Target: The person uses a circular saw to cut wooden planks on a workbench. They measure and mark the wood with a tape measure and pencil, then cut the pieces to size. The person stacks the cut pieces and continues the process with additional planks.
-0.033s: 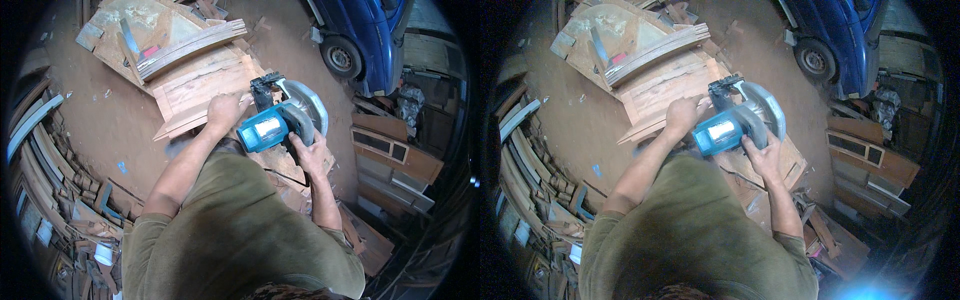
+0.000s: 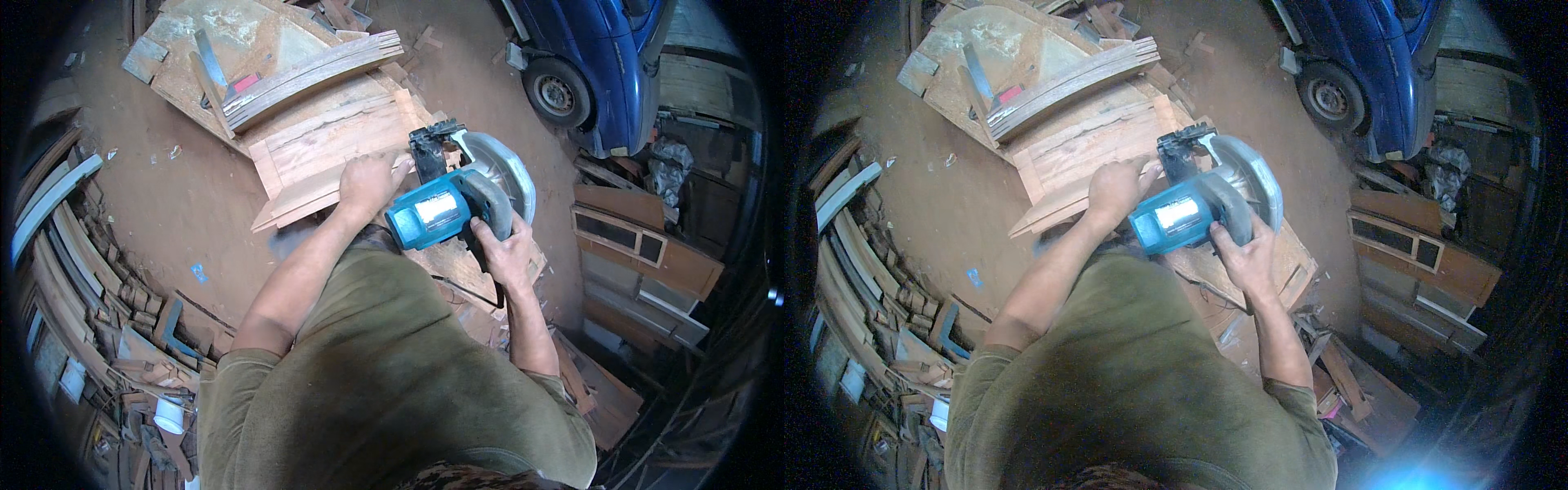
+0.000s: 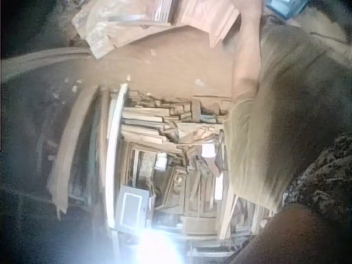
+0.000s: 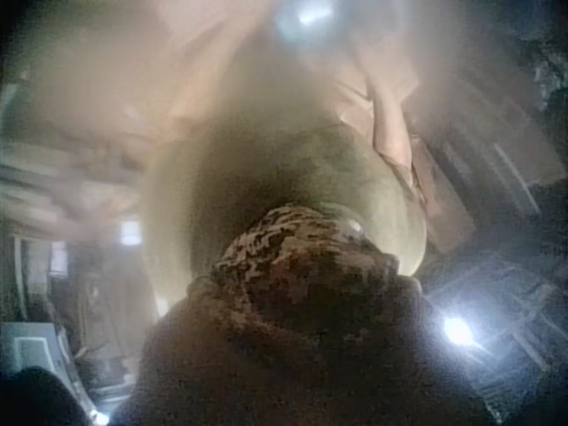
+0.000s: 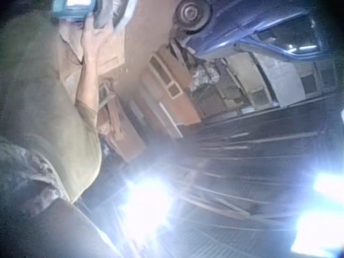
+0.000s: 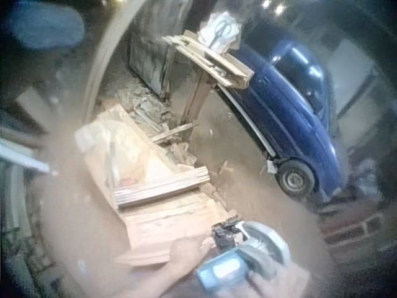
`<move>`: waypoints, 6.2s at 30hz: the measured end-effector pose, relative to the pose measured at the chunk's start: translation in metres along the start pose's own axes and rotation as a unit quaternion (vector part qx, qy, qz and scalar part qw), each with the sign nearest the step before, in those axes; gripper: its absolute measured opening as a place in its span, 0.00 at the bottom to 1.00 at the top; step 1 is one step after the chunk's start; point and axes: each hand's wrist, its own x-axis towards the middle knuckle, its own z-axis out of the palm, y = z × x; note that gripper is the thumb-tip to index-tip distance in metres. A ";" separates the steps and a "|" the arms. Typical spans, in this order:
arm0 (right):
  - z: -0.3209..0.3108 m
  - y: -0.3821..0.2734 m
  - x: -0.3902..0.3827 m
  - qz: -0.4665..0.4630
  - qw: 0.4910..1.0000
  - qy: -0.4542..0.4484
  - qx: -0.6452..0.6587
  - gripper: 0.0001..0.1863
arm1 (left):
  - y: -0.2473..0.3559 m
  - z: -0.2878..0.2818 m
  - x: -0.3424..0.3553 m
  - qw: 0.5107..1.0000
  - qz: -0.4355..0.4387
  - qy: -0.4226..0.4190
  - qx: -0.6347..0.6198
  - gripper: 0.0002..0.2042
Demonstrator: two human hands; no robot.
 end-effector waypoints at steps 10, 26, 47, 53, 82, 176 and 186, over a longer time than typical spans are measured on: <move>0.008 -0.007 -0.003 -0.004 0.999 -0.012 -0.030 0.18 | -0.003 0.014 -0.005 0.996 0.065 0.056 0.001 0.19; 0.012 -0.016 -0.006 0.032 0.998 -0.026 -0.057 0.20 | -0.007 0.023 -0.011 0.993 0.091 0.078 -0.005 0.15; 0.017 -0.007 -0.001 -0.016 0.998 -0.010 -0.056 0.20 | -0.004 0.021 -0.016 0.994 0.100 0.038 -0.006 0.15; 0.018 -0.008 0.000 -0.026 0.998 -0.003 -0.058 0.19 | -0.004 0.017 -0.019 0.994 0.103 0.022 -0.014 0.15; -0.017 0.038 -0.054 -0.001 0.991 0.116 0.060 0.23 | -0.037 -0.010 0.027 0.993 0.096 -0.039 0.057 0.28; 0.063 -0.004 -0.018 -0.039 0.999 0.010 -0.003 0.19 | -0.043 -0.036 -0.011 0.996 0.051 -0.075 -0.021 0.19; 0.065 -0.015 -0.019 -0.022 1.000 0.021 0.006 0.19 | -0.047 -0.025 -0.018 0.995 0.086 -0.058 -0.009 0.21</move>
